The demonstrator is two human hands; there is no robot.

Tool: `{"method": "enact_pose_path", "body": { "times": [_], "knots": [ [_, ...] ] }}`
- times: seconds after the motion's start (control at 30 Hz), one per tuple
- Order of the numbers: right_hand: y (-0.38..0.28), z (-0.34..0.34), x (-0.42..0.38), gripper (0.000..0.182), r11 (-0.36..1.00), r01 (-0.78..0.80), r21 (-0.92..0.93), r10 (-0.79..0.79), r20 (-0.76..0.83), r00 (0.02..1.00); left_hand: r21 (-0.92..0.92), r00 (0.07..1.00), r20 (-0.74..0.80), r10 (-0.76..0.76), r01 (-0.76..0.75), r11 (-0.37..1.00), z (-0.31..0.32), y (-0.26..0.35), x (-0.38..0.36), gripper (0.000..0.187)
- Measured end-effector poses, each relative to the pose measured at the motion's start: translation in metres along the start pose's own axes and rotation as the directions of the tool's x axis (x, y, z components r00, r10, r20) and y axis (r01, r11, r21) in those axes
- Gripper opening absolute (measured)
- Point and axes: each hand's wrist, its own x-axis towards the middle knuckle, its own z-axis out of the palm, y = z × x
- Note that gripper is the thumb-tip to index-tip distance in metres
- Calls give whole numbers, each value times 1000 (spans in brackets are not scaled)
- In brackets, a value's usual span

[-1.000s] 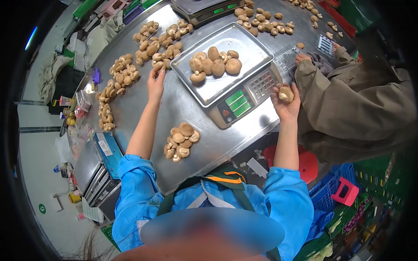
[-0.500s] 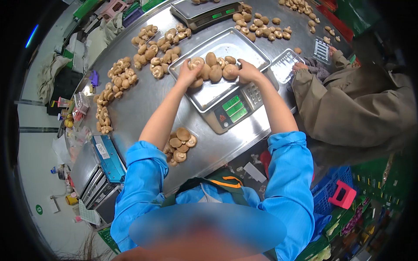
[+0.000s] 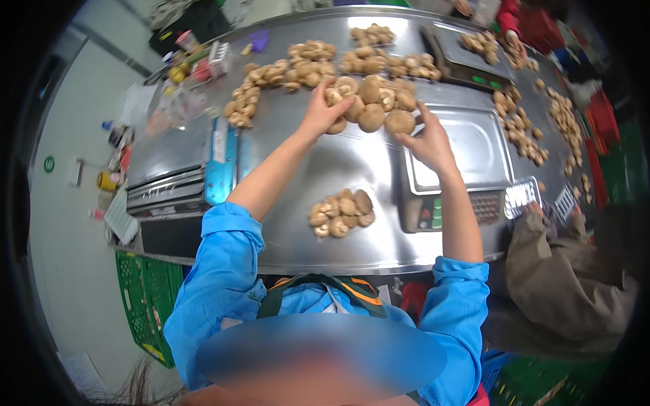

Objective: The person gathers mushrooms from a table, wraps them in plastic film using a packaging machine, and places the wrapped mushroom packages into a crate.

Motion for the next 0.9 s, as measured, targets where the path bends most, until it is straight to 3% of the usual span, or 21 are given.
{"method": "enact_pose_path", "body": {
  "times": [0.13,0.3,0.47,0.53,0.67,0.73,0.77,0.8,0.83,0.87,0.9],
  "knots": [
    [-80,117,29,79,979,202,21,-203,139,969,75,989,-146,-19,30,997,-154,-43,-15,76],
    [-198,291,44,76,945,276,175,-319,304,898,75,962,-249,-108,130,989,-361,-83,-60,68],
    [-286,445,42,76,952,305,-15,-277,377,884,95,976,-197,-98,118,988,-527,-144,-83,63],
    [-332,492,33,74,967,244,-74,-187,447,875,-22,933,-164,-321,322,947,-588,-145,-99,65],
    [-367,520,22,67,968,204,-149,-101,511,854,61,958,-84,-275,280,958,-640,-183,-102,67],
    [-365,519,14,68,970,206,-131,-121,479,870,295,993,-111,-45,77,953,-657,-205,-107,67],
    [-361,516,7,69,968,234,-93,-174,426,888,528,993,-113,35,30,849,-667,-206,-111,66],
    [-356,510,-5,70,955,294,-47,-270,284,920,595,972,-214,94,53,802,-672,-195,-117,64],
    [-353,499,-19,67,944,329,-22,-321,168,932,503,949,-227,220,-79,861,-675,-146,-123,61],
    [-353,482,-37,63,966,229,117,-242,122,962,435,930,-243,275,-148,888,-678,-101,-133,57],
    [-352,469,-55,58,953,134,272,-166,98,981,428,887,-131,442,-352,832,-685,-51,-146,57]
  ]
}}
